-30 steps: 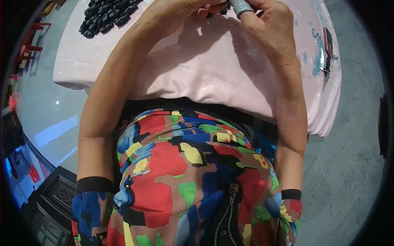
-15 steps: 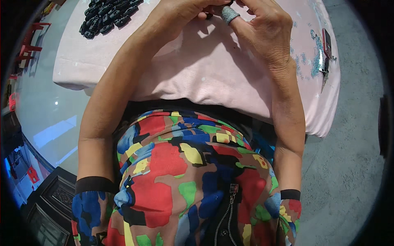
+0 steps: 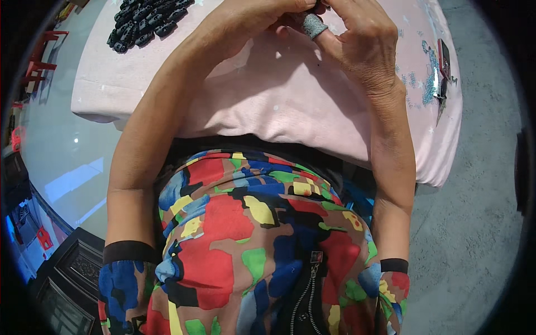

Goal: Inspect and sort small black plastic industrial components on a workstation table.

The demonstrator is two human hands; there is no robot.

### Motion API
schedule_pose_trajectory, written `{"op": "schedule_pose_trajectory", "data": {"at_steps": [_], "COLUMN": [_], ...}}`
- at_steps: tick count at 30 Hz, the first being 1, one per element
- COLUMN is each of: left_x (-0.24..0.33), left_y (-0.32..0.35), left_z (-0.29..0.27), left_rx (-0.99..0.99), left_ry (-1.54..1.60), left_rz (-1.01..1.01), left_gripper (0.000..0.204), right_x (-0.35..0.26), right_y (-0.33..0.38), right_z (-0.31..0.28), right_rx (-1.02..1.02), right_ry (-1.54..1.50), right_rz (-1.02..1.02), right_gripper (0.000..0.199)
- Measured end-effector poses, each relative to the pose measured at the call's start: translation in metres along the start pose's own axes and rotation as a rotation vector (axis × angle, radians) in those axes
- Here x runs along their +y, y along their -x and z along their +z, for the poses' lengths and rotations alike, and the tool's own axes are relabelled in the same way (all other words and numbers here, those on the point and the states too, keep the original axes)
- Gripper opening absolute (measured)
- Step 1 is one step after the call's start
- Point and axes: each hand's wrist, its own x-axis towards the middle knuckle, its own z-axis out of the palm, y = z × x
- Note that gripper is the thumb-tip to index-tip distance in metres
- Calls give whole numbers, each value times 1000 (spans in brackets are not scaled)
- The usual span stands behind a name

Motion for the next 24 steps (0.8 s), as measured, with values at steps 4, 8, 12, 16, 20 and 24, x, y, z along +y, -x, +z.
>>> {"op": "schedule_pose_trajectory", "data": {"at_steps": [4, 8, 12, 16, 20, 24], "left_x": [3, 1, -3, -2, -12, -16], "left_y": [1, 2, 0, 6, 2, 1], "left_z": [2, -4, -2, 5, 3, 6], "left_rx": [1, -74, -86, -78, -67, -94], "left_ry": [-6, 85, 24, 131, 184, 235], "left_rz": [-27, -23, 27, 61, 72, 120], "left_gripper": [25, 27, 27, 26, 25, 25], "right_x": [8, -28, -34, -22, -14, 4], "right_y": [4, -16, -18, -12, -7, 6], "right_z": [8, -21, -21, -19, -8, -3], "right_rx": [176, -145, -182, -180, -164, 90], "right_ry": [-272, 298, 300, 260, 301, -94], "right_rz": [-52, -10, 5, 16, -52, -49], "right_gripper": [27, 28, 27, 24, 21, 18]}}
